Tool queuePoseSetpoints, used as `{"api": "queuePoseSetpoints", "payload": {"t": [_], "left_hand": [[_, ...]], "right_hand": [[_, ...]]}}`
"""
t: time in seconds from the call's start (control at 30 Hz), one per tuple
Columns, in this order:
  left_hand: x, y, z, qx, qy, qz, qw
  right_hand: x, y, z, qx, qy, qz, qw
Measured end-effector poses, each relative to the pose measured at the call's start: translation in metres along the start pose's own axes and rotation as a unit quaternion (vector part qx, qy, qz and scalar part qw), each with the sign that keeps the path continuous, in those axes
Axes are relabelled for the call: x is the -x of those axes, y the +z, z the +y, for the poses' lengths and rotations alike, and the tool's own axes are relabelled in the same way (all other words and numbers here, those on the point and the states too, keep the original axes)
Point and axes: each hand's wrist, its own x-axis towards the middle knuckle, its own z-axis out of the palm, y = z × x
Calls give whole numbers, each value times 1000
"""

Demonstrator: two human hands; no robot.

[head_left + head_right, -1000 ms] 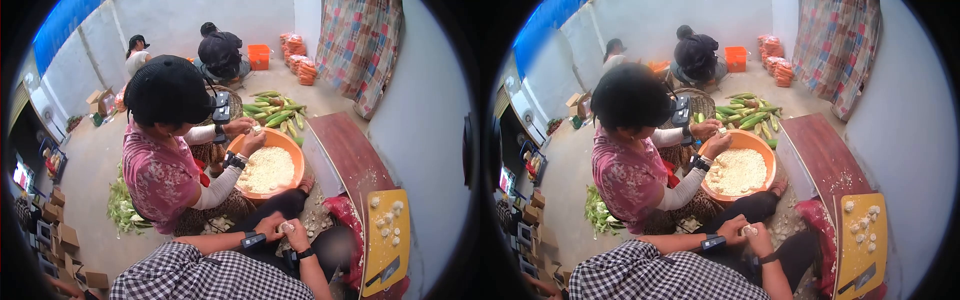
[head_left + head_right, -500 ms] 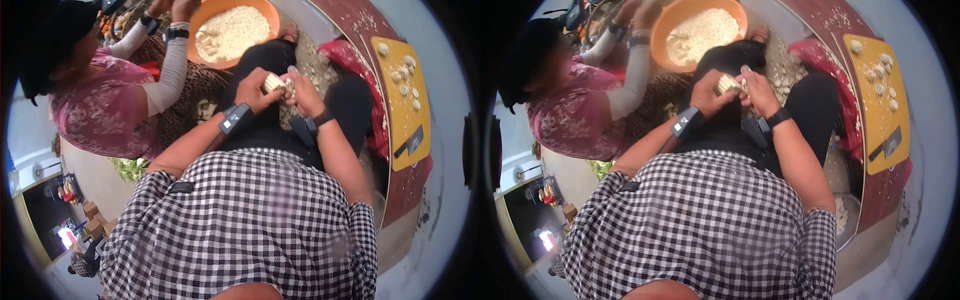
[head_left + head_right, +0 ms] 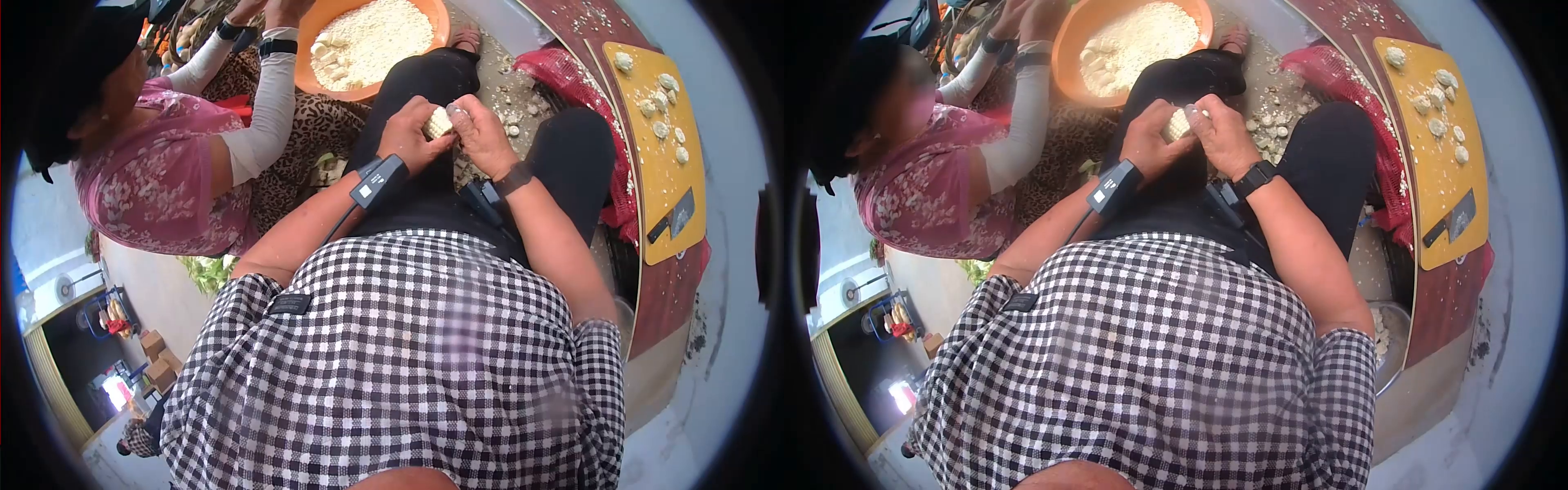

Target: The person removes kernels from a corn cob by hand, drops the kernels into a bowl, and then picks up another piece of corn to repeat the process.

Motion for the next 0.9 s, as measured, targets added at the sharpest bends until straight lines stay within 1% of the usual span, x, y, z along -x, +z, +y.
{"api": "queuePoseSetpoints", "payload": {"t": [0.1, 0.2, 0.3, 0.37, 0.4, 0.5, 0.6, 0.7, 0.8, 0.83, 0.9], "left_hand": [[0, -1, -1, -5, 1, -3, 1000], [1, 0, -2, -7, 12, -2, 1000], [0, 1, -3, -2, 18, -4, 1000], [-1, 1, -5, -6, 25, -1, 1000], [-1, 1, -6, -10, 30, 0, 999], [-1, 1, -5, -16, 33, -3, 999], [0, 2, -4, -26, 36, -9, 999], [0, 2, -7, -24, 37, -4, 999], [2, 2, -8, -8, 28, -1, 1000], [1, 2, -7, -1, 26, 1, 1000], [2, 2, -8, -7, 31, 1, 1000]], "right_hand": [[-2, 2, 2, 36, -24, 3, 999], [-4, 2, 2, 12, 38, 1, 999], [-6, 1, 4, 8, 40, 0, 999], [-7, -1, 0, -91, 149, -23, 984], [-8, -2, -2, -140, 203, -34, 969], [-7, -5, -9, -165, 202, -49, 964], [-7, 3, 4, -19, 122, -40, 992], [-8, 4, 10, -46, 108, -47, 992], [-8, 5, 6, -109, 120, -53, 985], [-8, 5, 9, -93, 94, -54, 990], [-9, 6, 11, -72, 79, -48, 993]]}}
